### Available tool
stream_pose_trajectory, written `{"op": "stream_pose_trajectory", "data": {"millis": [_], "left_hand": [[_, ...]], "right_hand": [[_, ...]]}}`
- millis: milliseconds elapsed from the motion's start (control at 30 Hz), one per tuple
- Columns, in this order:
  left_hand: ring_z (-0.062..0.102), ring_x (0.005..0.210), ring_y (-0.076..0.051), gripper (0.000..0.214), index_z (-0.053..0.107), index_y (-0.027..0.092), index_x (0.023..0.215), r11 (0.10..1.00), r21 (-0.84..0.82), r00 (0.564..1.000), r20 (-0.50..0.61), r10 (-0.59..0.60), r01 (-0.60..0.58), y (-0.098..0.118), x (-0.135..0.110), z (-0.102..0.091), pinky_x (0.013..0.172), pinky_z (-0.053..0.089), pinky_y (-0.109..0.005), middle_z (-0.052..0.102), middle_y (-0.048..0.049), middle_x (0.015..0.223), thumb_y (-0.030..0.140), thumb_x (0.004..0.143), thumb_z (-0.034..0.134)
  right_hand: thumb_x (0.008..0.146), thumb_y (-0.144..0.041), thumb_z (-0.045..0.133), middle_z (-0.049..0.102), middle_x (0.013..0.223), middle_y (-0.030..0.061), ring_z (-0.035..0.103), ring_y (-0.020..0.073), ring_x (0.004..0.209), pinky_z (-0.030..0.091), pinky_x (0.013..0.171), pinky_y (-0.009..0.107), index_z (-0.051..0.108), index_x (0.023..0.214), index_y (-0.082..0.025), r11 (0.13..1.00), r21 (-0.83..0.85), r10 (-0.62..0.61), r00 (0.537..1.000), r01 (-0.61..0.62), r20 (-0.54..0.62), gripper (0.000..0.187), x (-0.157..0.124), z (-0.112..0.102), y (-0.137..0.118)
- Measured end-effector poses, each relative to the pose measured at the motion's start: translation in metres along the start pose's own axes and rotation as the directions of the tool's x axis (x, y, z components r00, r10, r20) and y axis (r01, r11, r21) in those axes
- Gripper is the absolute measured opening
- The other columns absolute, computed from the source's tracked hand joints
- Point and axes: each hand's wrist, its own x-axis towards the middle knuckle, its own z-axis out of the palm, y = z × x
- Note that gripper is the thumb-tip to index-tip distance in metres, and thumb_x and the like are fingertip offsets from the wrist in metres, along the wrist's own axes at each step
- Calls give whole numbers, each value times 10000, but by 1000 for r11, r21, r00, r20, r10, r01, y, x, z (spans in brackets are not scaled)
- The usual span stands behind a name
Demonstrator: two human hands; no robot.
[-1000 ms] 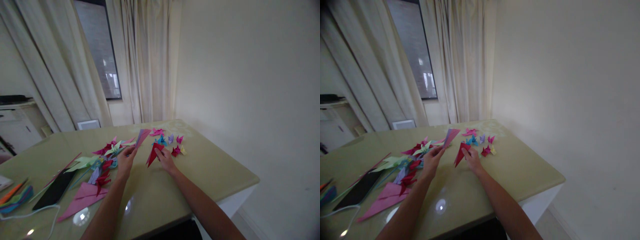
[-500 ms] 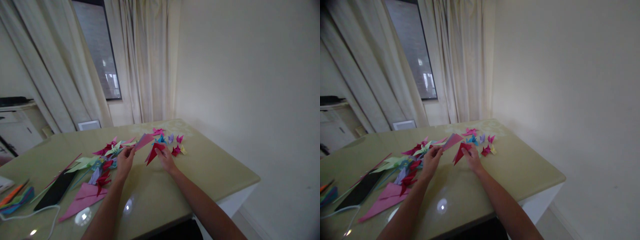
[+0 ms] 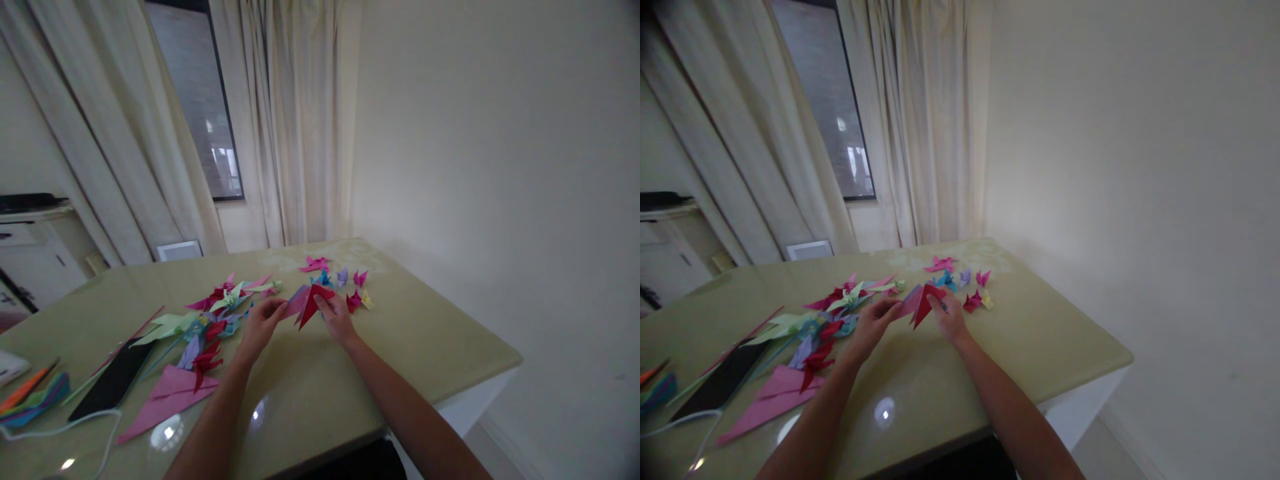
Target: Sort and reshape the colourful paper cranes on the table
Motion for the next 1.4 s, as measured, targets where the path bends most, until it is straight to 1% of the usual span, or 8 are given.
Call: {"op": "stream_pose_trajectory", "data": {"millis": [100,233,400,567,900,1033,1167,1400], "left_hand": [[665,687,-171,409,710,180,871,998,-55,999,-31,-13,11,0,0,2,668,526,-286,723,-24,756,576,794,771],[650,653,-158,467,625,200,893,991,-127,999,-37,-40,35,1,-1,6,660,536,-291,666,15,722,637,792,755],[648,685,-156,467,631,201,901,992,-121,1000,-4,-28,27,4,-2,5,667,519,-278,659,12,743,638,794,756],[666,754,-177,544,699,180,903,986,-122,991,76,-107,115,3,-1,5,697,534,-291,734,-42,854,676,705,807],[702,678,-185,521,571,221,922,948,-203,969,76,-236,246,10,-10,13,575,493,-247,728,-19,762,687,765,745],[596,541,-136,537,569,219,898,954,-201,975,58,-216,223,9,-9,14,523,413,-225,655,27,637,700,744,751],[425,454,-75,544,571,217,905,956,-188,974,61,-218,226,7,-7,14,476,263,-199,604,57,620,717,763,730],[400,470,-75,540,548,228,912,964,-165,978,65,-200,208,0,-5,15,487,234,-203,587,64,628,738,793,682]], "right_hand": [[1019,-495,598,749,983,65,686,223,919,526,899,332,783,1032,-220,998,-12,-57,998,58,25,332,-2,1,-7],[1021,-466,602,768,1040,78,706,235,946,533,922,344,797,1036,-222,996,-24,-83,996,84,36,313,-3,0,-12],[1019,-473,607,780,1096,84,715,249,994,540,964,372,803,1066,-240,997,-7,-74,997,74,11,308,-1,-2,-11],[1007,-486,625,788,1061,73,722,246,982,544,964,379,807,1054,-249,998,15,-59,997,58,47,302,-1,-3,-9],[1008,-442,634,791,1044,84,720,241,943,559,915,370,823,1002,-230,994,28,-106,991,104,81,284,-5,0,-18],[1018,-442,624,790,1078,94,726,249,988,561,947,384,827,1019,-236,991,13,-132,989,131,70,290,-6,2,-18],[1029,-429,613,790,1106,103,731,258,1032,563,974,401,827,1059,-238,989,5,-151,987,151,62,289,-8,2,-18],[1037,-420,610,788,1126,100,739,257,1062,573,987,392,822,1101,-247,984,-34,-175,983,177,51,281,-8,3,-17]]}}
